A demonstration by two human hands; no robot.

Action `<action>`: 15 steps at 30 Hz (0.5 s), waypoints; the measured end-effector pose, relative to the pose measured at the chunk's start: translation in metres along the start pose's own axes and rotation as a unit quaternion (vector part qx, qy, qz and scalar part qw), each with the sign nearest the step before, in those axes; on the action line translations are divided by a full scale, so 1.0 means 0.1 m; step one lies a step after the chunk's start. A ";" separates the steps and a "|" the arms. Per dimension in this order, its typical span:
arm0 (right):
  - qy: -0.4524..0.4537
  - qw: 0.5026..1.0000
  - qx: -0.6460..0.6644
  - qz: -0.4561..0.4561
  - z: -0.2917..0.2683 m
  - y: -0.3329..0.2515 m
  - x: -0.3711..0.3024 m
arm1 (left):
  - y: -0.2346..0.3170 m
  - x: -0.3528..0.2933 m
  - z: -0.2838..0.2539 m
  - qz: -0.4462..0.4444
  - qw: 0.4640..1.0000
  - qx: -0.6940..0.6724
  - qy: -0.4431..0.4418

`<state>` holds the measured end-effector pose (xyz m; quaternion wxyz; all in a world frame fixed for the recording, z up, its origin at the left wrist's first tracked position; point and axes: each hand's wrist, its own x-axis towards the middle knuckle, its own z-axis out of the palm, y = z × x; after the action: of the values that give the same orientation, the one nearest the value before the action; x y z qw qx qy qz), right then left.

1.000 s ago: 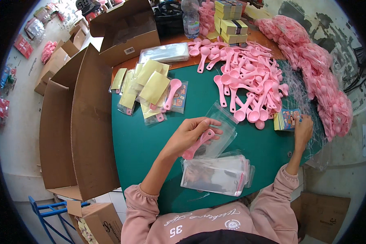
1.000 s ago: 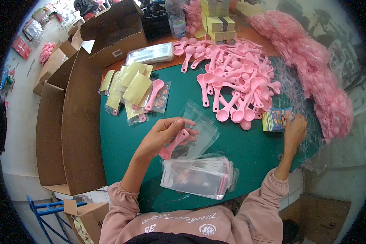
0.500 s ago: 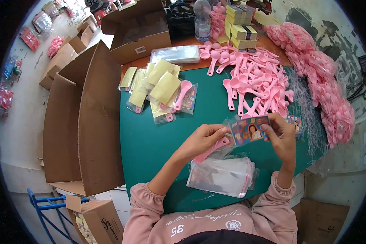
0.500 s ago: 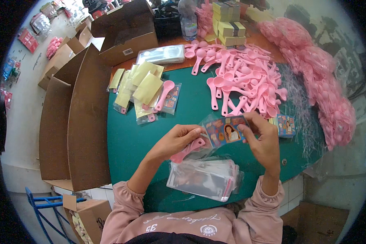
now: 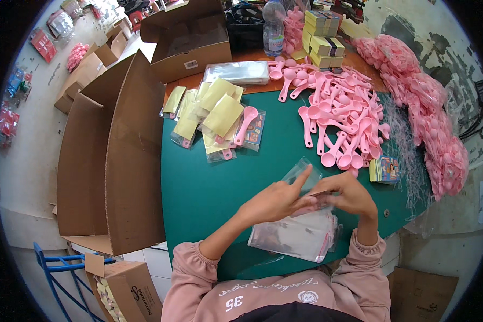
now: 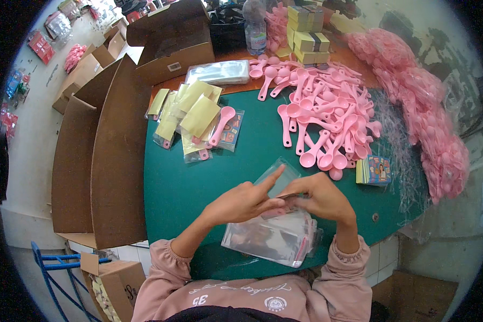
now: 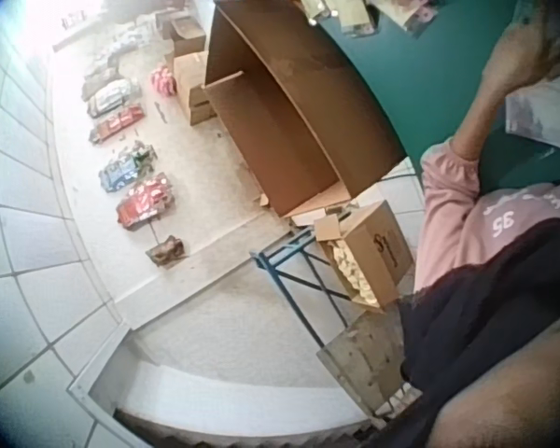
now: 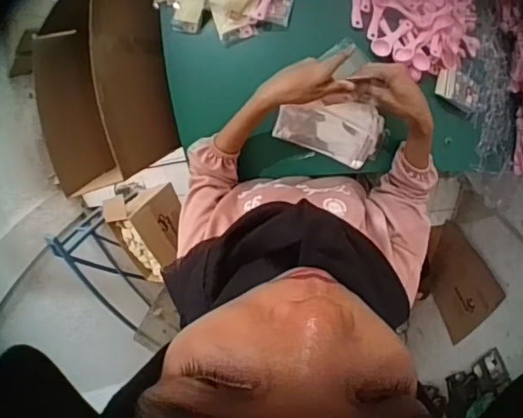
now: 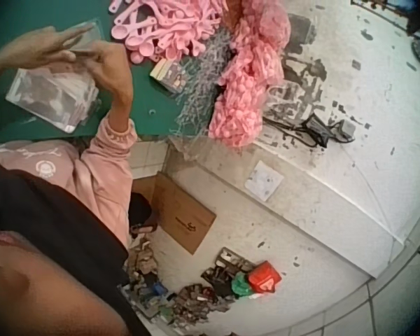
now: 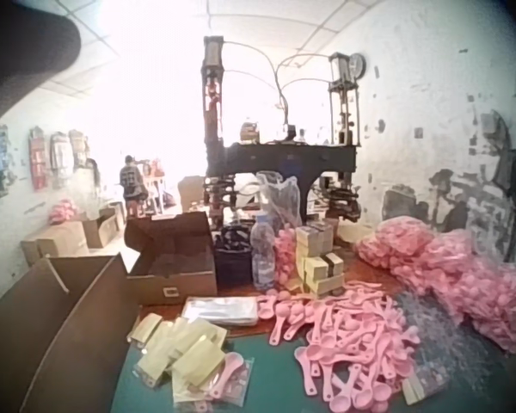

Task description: The person repeatedly picks up pink plastic spoons and small printed cards, places them into clear plastic bags, and seals the bags. The sealed packages are stacked on the table. The person handles the items one at a time throughout the clip.

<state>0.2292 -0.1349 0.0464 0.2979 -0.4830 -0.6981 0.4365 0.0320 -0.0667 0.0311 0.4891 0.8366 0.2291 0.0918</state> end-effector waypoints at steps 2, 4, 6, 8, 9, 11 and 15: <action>0.061 0.990 0.106 0.069 -0.02 0.04 0.00 | -0.01 -0.03 -0.14 -0.019 0.997 0.048 -0.060; 0.123 0.960 0.209 0.138 -0.07 0.12 -0.04 | -0.10 -0.02 -0.33 -0.017 0.993 0.012 -0.114; 0.204 0.964 0.129 0.116 -0.13 0.19 -0.06 | -0.26 0.00 -0.37 0.056 0.989 -0.127 -0.043; 0.192 0.954 0.192 0.126 -0.13 0.11 -0.08 | -0.26 0.01 -0.38 0.056 0.981 -0.185 -0.009; 0.213 0.940 0.238 0.120 -0.11 0.06 -0.07 | -0.25 0.00 -0.41 0.018 0.968 -0.251 -0.022; 0.232 0.924 0.283 0.113 -0.13 0.01 -0.07 | -0.25 -0.01 -0.45 -0.020 0.948 -0.316 -0.034; 0.179 0.962 0.190 0.082 -0.10 0.09 -0.07 | -0.31 0.00 -0.43 -0.023 0.952 -0.297 -0.071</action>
<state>0.2443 -0.1368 0.0425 0.4677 -0.5434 -0.4959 0.4899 0.0064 -0.0207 0.0262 0.7323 0.6525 0.1756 0.0845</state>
